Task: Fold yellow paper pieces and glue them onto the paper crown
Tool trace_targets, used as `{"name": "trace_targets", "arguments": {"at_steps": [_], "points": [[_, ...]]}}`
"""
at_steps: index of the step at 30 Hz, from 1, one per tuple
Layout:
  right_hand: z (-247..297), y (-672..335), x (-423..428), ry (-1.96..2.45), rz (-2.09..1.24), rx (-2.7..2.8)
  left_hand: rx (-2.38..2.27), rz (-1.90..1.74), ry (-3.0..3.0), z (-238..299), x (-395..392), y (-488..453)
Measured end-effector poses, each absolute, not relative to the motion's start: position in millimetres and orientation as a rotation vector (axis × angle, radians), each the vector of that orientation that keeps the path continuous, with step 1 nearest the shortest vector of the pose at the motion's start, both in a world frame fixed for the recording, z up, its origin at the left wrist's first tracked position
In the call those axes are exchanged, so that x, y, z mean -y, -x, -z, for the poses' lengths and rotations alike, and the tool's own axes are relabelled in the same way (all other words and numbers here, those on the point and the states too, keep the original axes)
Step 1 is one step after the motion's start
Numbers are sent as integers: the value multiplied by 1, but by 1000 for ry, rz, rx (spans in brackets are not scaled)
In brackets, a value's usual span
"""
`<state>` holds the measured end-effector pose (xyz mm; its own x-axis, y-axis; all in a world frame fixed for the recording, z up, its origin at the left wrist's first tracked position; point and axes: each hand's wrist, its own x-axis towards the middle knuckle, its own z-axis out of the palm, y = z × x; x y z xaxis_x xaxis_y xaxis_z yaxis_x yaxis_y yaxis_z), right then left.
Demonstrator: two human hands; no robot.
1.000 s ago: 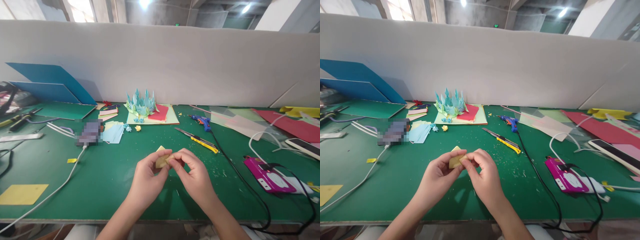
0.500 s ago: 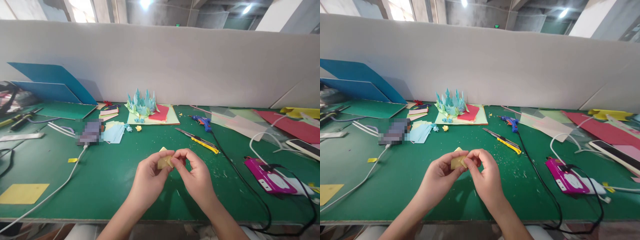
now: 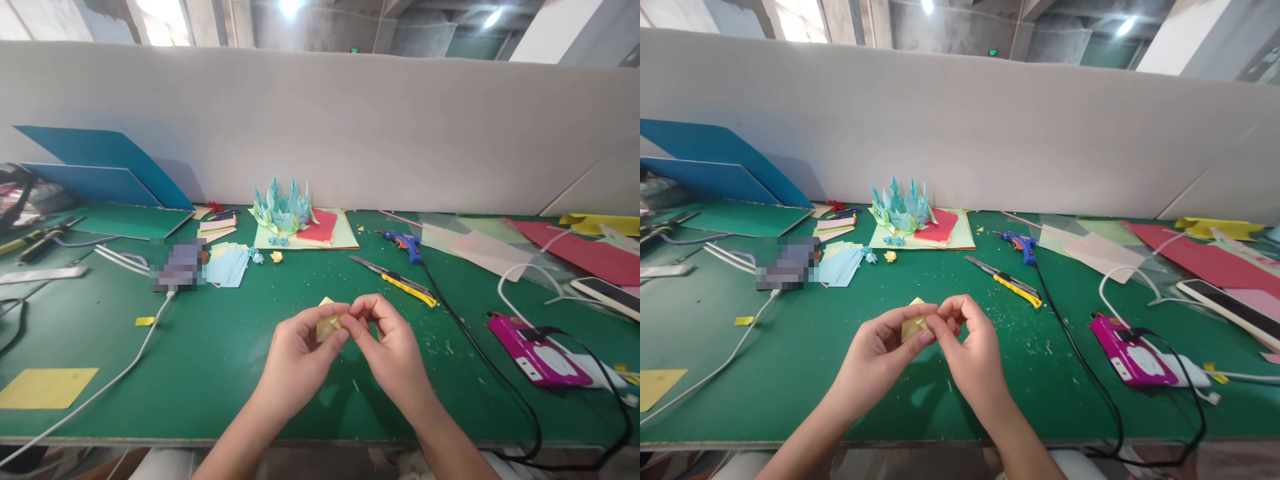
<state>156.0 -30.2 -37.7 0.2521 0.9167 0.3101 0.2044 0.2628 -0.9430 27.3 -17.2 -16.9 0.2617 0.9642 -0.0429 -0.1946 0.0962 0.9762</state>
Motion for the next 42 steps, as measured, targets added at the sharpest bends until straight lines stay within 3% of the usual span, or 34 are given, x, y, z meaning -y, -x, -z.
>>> {"name": "trace_targets", "arguments": {"at_steps": [6,11,42], "points": [[35,-159,30,1142,-1039,1169,-887,-1072,-1008,8,19,-28],[31,-157,32,1075,-1110,1152,-855,-1025,-786,7,18,-25],[33,-147,39,1129,-502,1424,-847,-1150,-836,10,17,-21]]}}
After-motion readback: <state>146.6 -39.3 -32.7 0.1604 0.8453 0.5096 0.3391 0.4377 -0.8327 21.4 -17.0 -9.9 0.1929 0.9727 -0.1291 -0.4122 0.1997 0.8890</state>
